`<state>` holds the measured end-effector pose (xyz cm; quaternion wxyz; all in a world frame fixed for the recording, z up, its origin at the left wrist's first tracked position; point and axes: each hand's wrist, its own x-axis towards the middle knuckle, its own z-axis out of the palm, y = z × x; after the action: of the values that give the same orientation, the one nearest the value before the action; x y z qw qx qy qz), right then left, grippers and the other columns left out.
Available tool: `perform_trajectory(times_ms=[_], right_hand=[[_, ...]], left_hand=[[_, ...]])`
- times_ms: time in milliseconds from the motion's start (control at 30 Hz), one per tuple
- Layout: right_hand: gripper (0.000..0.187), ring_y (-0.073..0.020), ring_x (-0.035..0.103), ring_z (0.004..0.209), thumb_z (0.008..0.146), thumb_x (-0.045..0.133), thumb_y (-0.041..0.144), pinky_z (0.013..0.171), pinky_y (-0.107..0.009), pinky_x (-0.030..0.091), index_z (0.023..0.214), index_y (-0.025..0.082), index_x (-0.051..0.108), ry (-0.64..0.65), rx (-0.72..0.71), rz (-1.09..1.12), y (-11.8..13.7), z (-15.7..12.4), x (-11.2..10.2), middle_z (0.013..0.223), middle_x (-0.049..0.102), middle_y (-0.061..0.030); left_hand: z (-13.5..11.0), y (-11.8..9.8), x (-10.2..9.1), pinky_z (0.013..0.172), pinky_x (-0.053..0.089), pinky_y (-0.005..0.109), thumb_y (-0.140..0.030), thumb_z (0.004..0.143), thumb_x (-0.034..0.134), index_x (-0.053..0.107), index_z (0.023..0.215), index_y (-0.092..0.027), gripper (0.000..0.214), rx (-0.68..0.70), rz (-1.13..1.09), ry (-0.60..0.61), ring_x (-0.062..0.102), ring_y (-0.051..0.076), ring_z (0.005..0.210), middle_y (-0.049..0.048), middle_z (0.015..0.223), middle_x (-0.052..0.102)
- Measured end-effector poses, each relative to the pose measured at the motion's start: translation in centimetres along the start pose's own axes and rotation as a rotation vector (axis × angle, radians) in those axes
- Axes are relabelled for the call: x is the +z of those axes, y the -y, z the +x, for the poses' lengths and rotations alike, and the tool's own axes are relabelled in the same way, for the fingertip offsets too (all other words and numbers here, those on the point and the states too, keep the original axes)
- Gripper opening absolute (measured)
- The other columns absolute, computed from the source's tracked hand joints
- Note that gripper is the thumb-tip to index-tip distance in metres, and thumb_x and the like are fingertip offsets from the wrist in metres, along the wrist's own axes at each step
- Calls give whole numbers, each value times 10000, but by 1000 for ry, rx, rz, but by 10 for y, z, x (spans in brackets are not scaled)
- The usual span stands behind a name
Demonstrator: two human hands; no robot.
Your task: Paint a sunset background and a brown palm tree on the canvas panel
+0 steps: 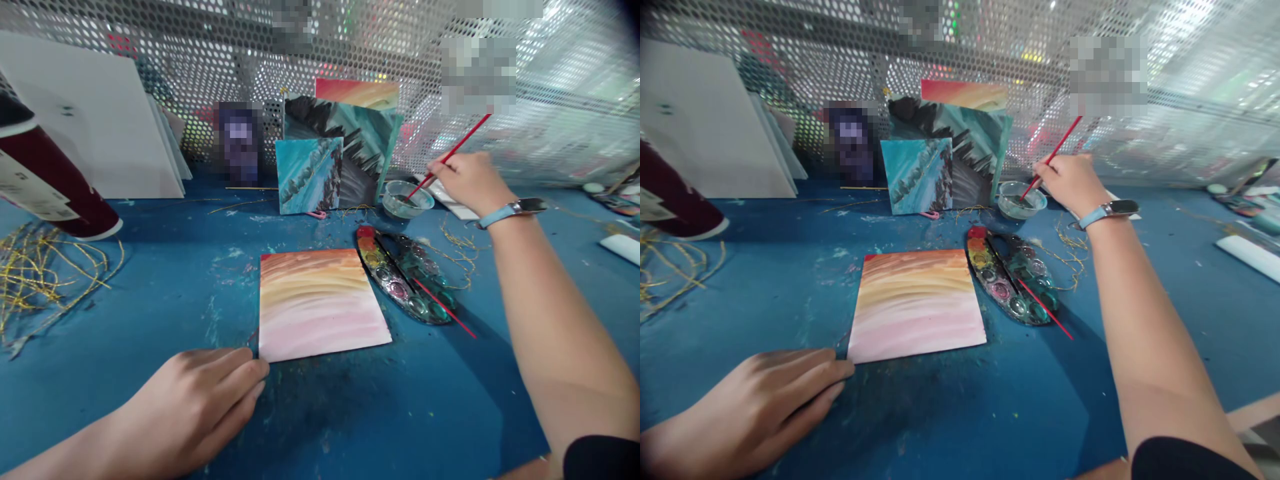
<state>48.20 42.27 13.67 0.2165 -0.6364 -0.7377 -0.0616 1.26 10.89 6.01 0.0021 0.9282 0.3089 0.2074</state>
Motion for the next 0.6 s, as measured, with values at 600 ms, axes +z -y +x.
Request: perform_trajectory(times_ms=[600], right_hand=[[319,-181,753,708,1156,509,228,819,-334,606,944,163,739,-309,225,498,5,8,-5,680,708,-35]], left_hand=[[-3,0,1,606,597,310,-242,1272,272,521,1109,-268,299,0,3,-5,822,191,703,7,893,809]])
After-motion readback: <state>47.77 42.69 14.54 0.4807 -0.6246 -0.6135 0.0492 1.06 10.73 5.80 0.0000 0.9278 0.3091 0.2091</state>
